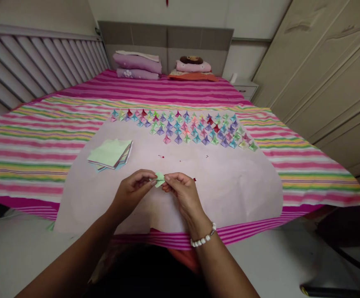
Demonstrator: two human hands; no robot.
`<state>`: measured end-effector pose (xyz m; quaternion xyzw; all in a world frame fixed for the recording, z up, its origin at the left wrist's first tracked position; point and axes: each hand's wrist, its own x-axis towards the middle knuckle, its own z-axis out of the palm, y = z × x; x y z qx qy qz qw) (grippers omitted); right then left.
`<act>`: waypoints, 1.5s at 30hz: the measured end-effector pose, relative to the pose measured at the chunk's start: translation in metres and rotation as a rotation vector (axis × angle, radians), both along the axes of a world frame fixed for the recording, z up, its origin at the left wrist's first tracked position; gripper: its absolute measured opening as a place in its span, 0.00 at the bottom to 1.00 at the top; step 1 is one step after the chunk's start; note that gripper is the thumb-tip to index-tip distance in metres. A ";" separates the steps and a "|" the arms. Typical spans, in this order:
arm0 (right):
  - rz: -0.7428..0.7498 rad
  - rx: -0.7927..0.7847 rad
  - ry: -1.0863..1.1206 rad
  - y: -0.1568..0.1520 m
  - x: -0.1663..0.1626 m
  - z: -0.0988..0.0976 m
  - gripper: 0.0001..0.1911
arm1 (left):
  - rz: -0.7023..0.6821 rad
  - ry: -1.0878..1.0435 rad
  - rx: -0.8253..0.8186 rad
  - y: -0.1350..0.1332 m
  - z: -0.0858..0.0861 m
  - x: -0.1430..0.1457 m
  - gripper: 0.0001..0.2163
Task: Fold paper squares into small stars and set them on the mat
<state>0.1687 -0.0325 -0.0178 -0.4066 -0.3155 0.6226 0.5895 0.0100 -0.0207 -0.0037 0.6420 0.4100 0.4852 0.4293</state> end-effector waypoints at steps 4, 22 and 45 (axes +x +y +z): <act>-0.060 0.106 -0.190 0.000 0.001 -0.003 0.08 | 0.032 0.025 -0.084 0.001 0.000 0.000 0.06; -0.142 0.459 -0.636 0.023 -0.001 -0.008 0.03 | 0.039 0.210 0.118 0.032 -0.016 0.001 0.04; -0.236 0.352 -0.737 0.096 -0.001 -0.055 0.05 | 0.069 0.252 0.006 0.106 -0.067 0.015 0.04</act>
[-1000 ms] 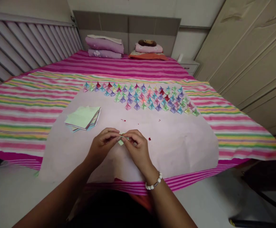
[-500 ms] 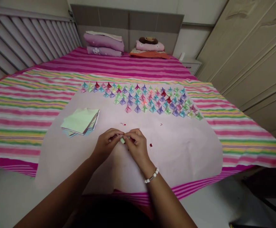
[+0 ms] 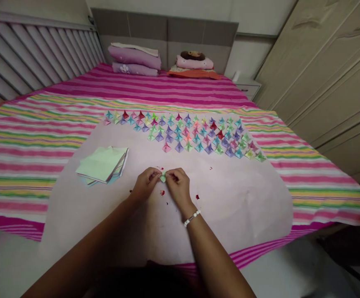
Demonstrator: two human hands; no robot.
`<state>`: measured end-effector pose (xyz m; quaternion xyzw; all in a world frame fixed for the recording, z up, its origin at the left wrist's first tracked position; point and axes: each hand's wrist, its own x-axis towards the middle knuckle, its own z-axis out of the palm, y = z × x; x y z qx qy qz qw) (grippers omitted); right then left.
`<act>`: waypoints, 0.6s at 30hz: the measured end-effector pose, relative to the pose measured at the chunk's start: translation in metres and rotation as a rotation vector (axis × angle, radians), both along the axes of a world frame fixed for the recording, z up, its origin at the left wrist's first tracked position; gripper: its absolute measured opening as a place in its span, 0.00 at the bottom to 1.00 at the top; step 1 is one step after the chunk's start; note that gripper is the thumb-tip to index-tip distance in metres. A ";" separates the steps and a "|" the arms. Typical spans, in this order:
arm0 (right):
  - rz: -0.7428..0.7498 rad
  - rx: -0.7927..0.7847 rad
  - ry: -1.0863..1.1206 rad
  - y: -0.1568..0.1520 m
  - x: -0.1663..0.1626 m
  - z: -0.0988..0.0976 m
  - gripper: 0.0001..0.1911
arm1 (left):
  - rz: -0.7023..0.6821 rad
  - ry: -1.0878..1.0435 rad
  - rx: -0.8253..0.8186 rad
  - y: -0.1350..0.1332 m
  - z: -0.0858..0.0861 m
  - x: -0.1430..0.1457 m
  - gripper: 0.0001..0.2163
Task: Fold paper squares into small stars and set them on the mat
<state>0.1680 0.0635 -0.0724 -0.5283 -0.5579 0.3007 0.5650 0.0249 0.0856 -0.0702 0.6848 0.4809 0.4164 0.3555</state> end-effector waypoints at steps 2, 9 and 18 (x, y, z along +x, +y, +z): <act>-0.013 -0.004 -0.007 0.003 -0.001 -0.006 0.05 | 0.007 -0.015 -0.023 0.002 -0.007 0.000 0.04; -0.036 0.003 -0.119 0.006 -0.003 -0.024 0.04 | 0.076 -0.080 -0.087 0.004 -0.021 0.000 0.04; -0.038 0.031 -0.173 0.004 -0.004 -0.025 0.03 | 0.165 0.017 -0.044 0.002 -0.022 0.009 0.03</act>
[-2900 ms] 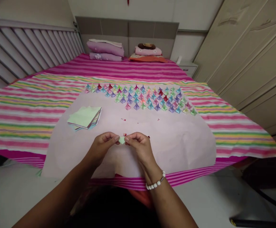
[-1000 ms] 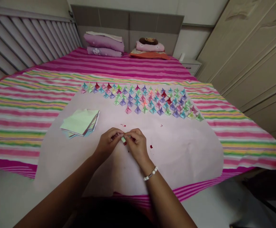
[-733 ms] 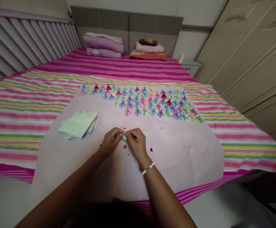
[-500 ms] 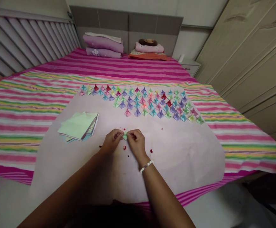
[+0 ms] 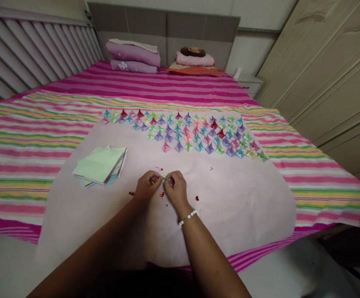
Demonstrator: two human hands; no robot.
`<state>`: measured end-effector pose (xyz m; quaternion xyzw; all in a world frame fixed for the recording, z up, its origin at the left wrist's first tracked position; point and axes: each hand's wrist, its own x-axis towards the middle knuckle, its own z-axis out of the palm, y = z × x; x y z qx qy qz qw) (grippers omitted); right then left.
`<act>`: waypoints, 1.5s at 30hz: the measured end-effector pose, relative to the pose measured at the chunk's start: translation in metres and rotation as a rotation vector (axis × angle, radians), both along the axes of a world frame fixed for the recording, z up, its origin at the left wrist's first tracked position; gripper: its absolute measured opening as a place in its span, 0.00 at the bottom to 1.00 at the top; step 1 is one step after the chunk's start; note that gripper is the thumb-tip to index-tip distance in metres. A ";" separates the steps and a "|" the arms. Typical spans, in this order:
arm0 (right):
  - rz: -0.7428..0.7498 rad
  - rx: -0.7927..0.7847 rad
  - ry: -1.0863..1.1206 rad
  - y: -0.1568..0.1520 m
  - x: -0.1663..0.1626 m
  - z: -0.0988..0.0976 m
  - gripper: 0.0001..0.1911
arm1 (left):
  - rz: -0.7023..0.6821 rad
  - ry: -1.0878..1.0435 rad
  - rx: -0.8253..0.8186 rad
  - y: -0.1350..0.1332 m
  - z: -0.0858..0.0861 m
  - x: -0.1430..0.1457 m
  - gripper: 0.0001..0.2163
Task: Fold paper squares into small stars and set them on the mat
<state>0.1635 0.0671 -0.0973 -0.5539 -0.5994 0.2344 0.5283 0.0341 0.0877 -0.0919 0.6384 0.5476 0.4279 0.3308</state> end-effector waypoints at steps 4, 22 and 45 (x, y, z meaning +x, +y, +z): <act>-0.009 -0.003 0.004 -0.001 0.000 0.000 0.03 | 0.067 0.048 0.022 -0.001 0.000 0.004 0.02; -0.037 0.038 0.069 0.000 0.000 0.001 0.08 | -0.053 0.250 0.194 0.001 -0.001 0.001 0.12; -0.052 0.029 0.011 0.001 -0.001 -0.005 0.08 | -0.141 0.638 0.043 0.000 0.023 0.001 0.07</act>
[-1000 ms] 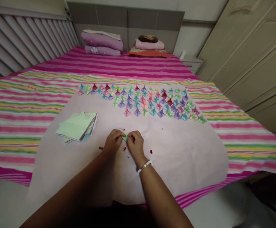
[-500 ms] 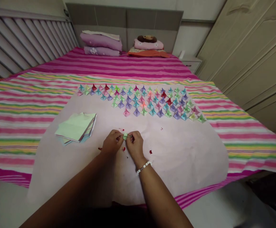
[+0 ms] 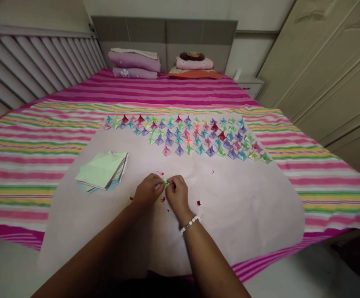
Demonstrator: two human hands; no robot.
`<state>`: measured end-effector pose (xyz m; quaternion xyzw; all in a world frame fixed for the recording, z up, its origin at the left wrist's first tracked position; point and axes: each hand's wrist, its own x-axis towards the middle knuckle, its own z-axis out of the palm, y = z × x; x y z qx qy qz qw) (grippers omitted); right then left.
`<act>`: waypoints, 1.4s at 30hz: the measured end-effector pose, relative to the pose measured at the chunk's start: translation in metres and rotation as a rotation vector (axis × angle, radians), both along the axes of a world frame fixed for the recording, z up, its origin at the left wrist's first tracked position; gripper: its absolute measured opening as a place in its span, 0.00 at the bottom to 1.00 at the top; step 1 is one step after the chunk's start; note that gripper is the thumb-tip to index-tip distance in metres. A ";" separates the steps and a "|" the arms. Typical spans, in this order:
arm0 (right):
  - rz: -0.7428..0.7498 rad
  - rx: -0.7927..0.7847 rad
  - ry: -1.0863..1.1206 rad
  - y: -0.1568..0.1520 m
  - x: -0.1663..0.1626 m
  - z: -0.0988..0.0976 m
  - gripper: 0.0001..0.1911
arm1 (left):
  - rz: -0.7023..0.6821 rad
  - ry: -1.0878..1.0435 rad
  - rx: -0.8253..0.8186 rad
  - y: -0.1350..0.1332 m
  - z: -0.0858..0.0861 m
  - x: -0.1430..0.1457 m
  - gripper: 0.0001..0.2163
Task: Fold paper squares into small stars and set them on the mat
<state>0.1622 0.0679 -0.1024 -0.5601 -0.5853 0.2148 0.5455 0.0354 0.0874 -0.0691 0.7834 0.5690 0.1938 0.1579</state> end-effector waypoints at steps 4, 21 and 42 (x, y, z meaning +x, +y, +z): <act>0.004 0.008 -0.009 0.000 0.000 0.001 0.09 | -0.064 0.080 -0.010 0.003 0.015 0.004 0.07; -0.088 0.027 0.085 -0.008 0.000 0.012 0.11 | 0.201 -0.112 0.049 0.091 0.058 -0.079 0.08; -0.106 0.014 0.049 0.000 0.001 0.006 0.06 | 0.678 0.116 -0.133 0.248 0.049 -0.123 0.16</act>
